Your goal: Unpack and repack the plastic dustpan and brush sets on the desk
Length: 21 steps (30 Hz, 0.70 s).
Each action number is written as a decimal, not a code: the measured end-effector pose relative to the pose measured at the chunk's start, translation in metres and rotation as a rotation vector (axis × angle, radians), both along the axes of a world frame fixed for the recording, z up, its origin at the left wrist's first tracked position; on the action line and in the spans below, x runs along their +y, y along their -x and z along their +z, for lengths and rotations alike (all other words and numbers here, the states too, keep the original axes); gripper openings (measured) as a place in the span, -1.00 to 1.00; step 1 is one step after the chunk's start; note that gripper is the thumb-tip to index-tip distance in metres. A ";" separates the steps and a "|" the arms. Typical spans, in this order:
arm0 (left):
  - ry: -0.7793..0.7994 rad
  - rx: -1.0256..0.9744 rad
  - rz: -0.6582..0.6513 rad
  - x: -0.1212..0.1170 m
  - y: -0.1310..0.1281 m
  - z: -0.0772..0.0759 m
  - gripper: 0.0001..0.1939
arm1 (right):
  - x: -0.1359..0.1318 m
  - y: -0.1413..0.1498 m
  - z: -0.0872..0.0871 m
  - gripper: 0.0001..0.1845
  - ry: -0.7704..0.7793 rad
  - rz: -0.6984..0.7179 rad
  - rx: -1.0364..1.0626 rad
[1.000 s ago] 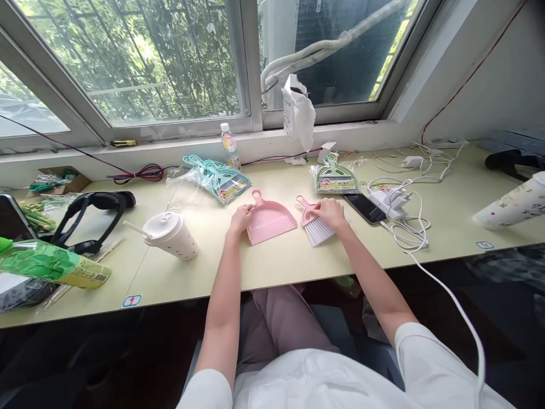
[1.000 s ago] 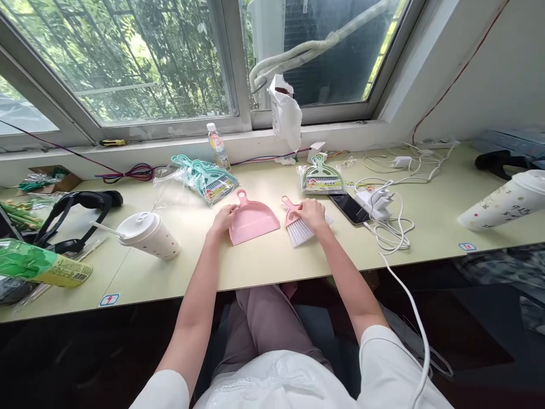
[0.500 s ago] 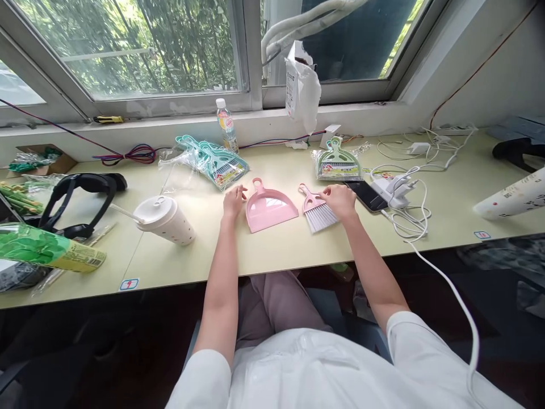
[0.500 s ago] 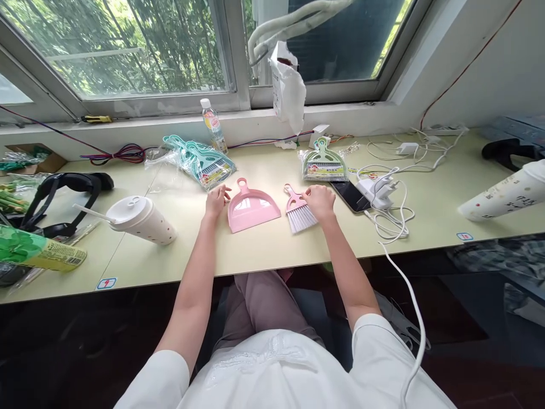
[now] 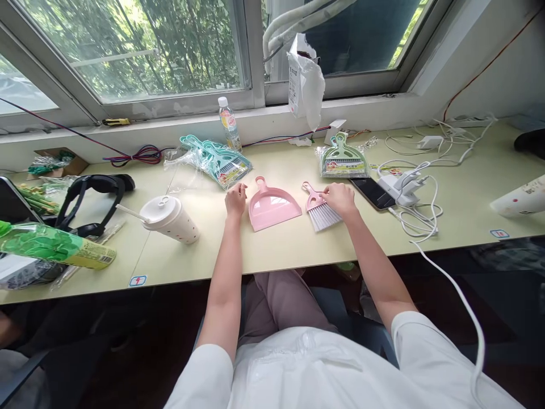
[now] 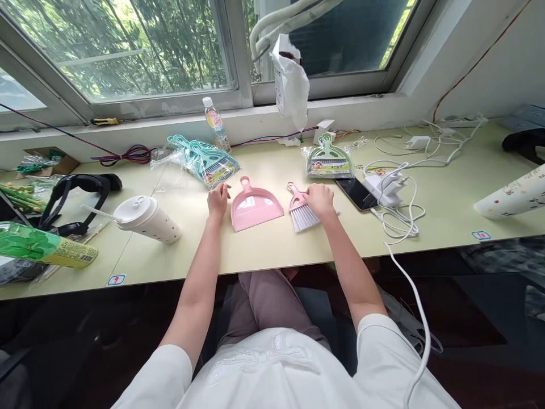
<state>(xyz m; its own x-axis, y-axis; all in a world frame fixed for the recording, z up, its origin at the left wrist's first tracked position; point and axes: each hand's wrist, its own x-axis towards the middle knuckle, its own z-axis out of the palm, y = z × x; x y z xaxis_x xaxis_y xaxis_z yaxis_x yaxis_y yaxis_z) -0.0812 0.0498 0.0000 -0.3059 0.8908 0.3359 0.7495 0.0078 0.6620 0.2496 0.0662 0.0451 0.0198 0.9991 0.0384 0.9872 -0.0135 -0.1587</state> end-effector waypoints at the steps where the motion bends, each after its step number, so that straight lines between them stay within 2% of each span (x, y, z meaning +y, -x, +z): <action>1: 0.009 0.002 0.002 0.000 0.000 -0.001 -0.58 | -0.001 0.000 0.000 -0.71 0.004 -0.008 0.003; 8: 0.175 0.035 -0.072 0.006 0.000 -0.010 -0.65 | -0.001 0.000 -0.004 -0.64 0.040 0.037 0.029; 13: 0.200 0.076 -0.115 0.005 -0.001 -0.009 -0.59 | 0.006 0.004 -0.008 -0.64 0.058 0.093 -0.005; 15: 0.204 0.116 -0.147 0.002 -0.004 -0.006 -0.55 | 0.007 0.006 -0.002 -0.67 0.059 0.099 -0.006; 18: 0.224 0.196 -0.212 -0.003 -0.017 -0.003 -0.53 | 0.005 0.013 0.018 -0.65 0.025 0.105 0.035; 21: 0.247 0.217 -0.333 -0.007 -0.039 -0.002 -0.51 | -0.002 0.033 0.038 -0.64 0.025 0.203 0.061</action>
<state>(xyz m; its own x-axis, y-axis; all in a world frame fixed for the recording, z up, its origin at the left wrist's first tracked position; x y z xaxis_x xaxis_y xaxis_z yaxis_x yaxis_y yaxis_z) -0.0425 0.0426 -0.0021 0.0644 0.9899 0.1259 0.8587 -0.1193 0.4983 0.2169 0.0642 0.0828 -0.1809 0.9833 0.0186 0.9586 0.1805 -0.2201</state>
